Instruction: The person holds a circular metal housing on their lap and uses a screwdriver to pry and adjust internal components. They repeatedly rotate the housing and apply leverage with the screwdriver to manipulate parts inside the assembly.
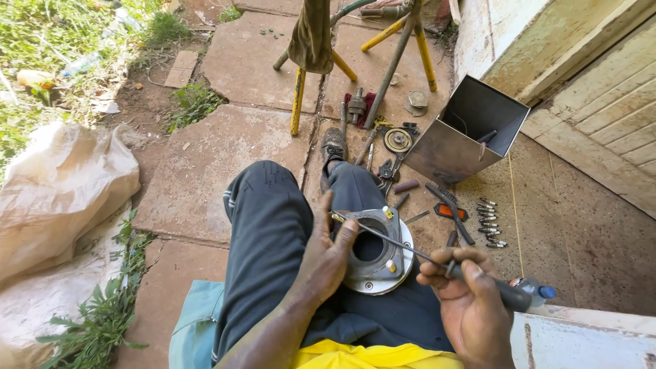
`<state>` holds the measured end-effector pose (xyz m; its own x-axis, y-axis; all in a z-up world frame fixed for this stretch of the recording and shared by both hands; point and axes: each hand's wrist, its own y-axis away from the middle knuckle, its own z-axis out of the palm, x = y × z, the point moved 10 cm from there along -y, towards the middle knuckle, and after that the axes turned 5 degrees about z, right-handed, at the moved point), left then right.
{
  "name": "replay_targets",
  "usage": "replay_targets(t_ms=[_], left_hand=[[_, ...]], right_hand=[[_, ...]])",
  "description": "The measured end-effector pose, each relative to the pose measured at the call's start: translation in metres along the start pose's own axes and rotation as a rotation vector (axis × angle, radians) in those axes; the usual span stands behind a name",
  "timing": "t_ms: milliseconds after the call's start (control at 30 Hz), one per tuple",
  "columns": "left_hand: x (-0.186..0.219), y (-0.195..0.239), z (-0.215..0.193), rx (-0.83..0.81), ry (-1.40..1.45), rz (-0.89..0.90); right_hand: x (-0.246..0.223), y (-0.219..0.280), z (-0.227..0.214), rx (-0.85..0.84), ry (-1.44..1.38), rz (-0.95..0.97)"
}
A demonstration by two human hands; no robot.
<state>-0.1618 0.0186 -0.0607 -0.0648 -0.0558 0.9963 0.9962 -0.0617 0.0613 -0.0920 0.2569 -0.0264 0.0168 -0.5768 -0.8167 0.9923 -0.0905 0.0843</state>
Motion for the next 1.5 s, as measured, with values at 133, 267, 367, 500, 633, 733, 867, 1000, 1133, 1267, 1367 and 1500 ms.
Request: replay_targets(t_ms=[133, 267, 367, 500, 633, 733, 867, 1000, 1133, 1267, 1367, 1500], left_hand=[[-0.014, -0.006, -0.006, 0.023, 0.133, -0.069], [-0.026, -0.006, -0.008, 0.098, 0.53, -0.257], [-0.026, -0.001, -0.008, 0.151, 0.539, -0.37], [-0.02, 0.003, -0.01, 0.182, 0.488, -0.426], [-0.039, -0.007, -0.02, 0.218, 0.315, -0.286], [-0.043, -0.007, -0.018, 0.208, 0.237, -0.253], [-0.036, -0.004, -0.012, 0.189, 0.249, -0.211], [-0.022, 0.015, -0.014, 0.185, 0.307, -0.452], [-0.048, 0.046, 0.007, 0.103, 0.518, -0.762], [-0.051, 0.044, 0.008, 0.141, 0.516, -0.723], [-0.044, 0.047, 0.007, 0.168, 0.455, -0.628], [-0.036, 0.051, 0.006, 0.137, 0.403, -0.35]], right_hand=[[0.011, -0.017, -0.027, 0.091, -0.085, 0.068], [0.017, -0.029, -0.031, 0.12, -0.054, 0.076], [0.013, -0.046, -0.032, 0.136, 0.017, 0.079], [0.014, -0.079, -0.047, 0.169, -0.015, 0.133], [0.038, -0.12, -0.079, 0.121, 0.008, 0.291], [0.046, -0.141, -0.078, 0.135, -0.003, 0.362], [0.055, -0.158, -0.083, 0.267, 0.022, 0.365], [0.034, -0.149, -0.07, 0.328, -0.14, 0.085], [0.04, -0.149, -0.082, 0.364, -0.205, 0.067], [0.042, -0.147, -0.064, 0.353, -0.302, 0.121], [0.047, -0.147, -0.058, 0.299, -0.391, 0.153], [0.034, -0.129, -0.022, 0.086, -0.463, 0.163]])
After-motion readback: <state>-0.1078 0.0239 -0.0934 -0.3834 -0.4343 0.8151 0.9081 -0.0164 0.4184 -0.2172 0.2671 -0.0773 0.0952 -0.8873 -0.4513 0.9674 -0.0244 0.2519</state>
